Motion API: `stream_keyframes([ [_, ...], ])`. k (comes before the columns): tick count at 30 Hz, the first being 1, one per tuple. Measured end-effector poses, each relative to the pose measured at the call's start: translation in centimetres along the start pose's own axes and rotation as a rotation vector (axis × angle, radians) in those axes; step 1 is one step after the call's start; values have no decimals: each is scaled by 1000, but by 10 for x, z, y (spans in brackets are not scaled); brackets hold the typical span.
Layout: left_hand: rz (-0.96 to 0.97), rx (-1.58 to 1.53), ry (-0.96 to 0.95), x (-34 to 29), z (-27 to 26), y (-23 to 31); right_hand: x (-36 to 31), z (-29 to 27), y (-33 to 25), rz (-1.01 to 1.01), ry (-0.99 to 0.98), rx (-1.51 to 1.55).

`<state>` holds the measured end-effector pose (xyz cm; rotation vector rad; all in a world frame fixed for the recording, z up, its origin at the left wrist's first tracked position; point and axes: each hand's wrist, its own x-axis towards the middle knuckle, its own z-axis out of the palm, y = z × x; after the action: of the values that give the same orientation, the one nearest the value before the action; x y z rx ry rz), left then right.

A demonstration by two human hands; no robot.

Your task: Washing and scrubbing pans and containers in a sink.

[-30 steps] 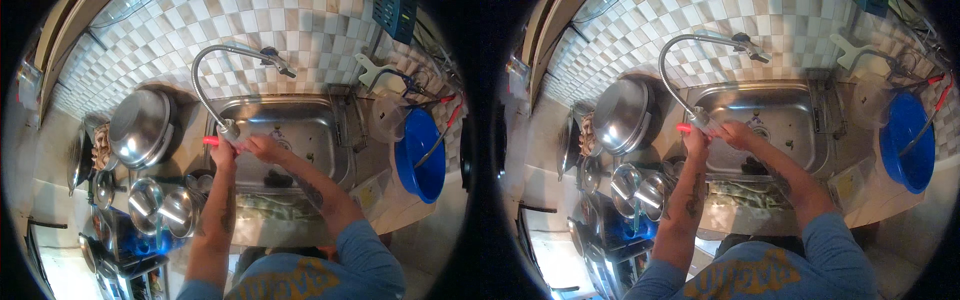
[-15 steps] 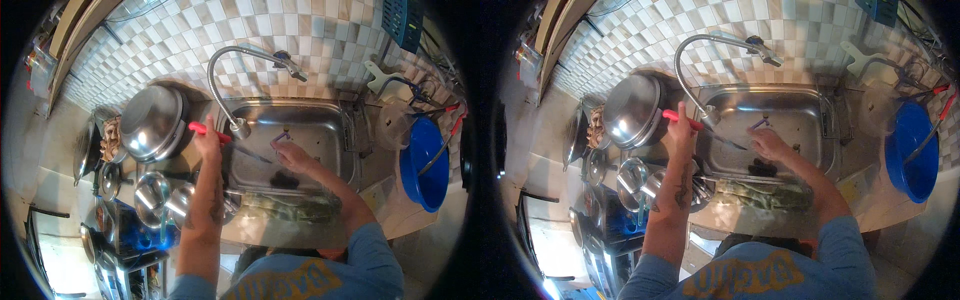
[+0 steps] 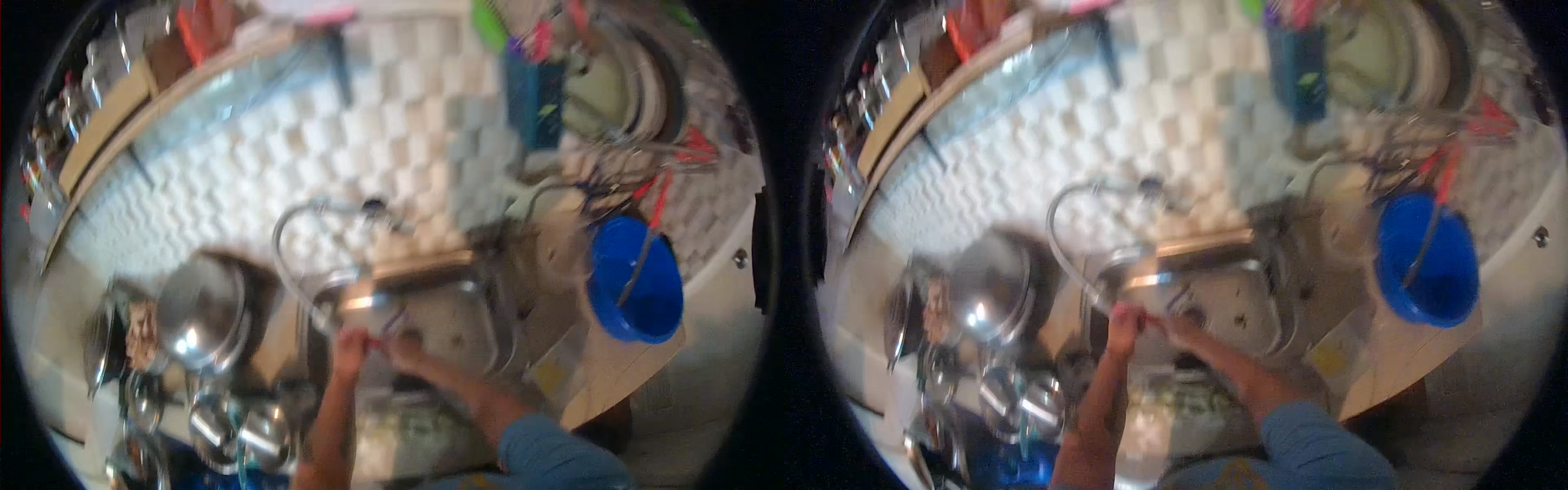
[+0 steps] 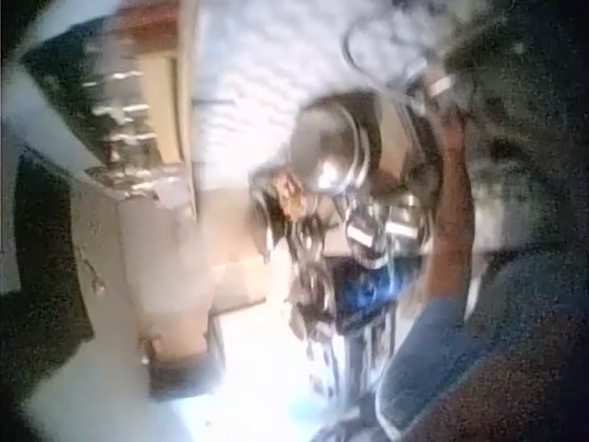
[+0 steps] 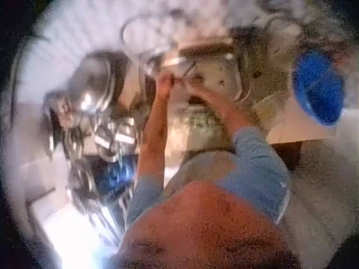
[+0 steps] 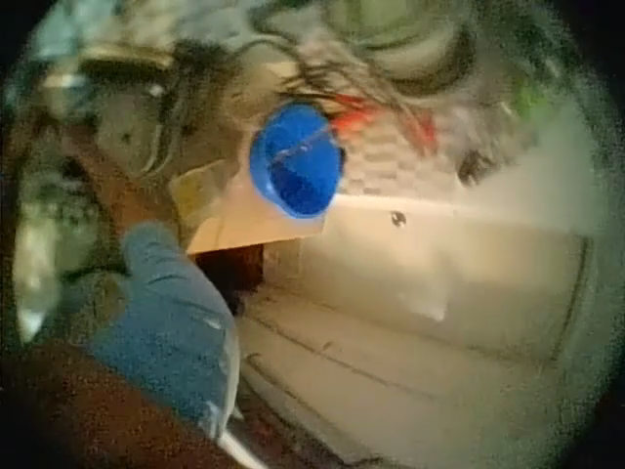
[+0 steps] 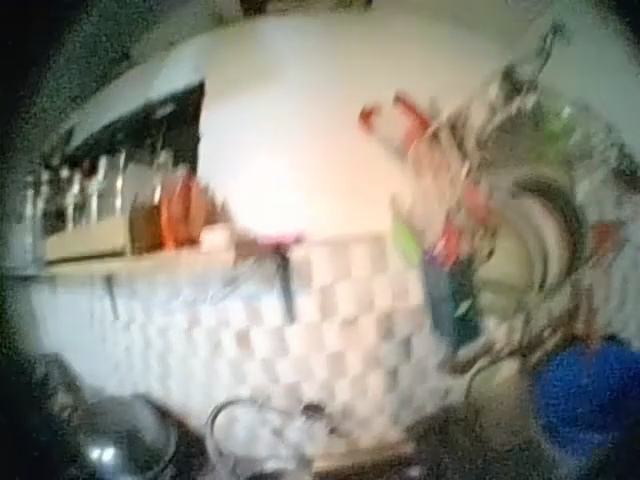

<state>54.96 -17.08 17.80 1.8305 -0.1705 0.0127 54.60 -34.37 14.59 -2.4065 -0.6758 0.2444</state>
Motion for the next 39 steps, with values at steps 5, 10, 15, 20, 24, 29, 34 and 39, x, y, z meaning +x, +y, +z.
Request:
stream_keyframes([
  [5,-171,75,101,-18,62,104,-47,28,67,28,132,-13],
  [10,441,169,127,44,37,285,-76,-23,47,231,148,66],
  [15,1257,174,304,88,22,566,-96,-50,54,175,347,230],
  [20,1565,196,469,60,32,714,-107,-52,30,147,409,356],
  [24,1625,147,432,72,79,745,-139,-48,35,92,356,530],
  [29,1340,235,414,77,123,764,-172,-30,34,110,314,502],
  [34,1027,409,208,126,133,747,-189,-19,20,90,204,543],
  [39,928,320,76,204,141,720,-196,-12,34,38,386,475],
])
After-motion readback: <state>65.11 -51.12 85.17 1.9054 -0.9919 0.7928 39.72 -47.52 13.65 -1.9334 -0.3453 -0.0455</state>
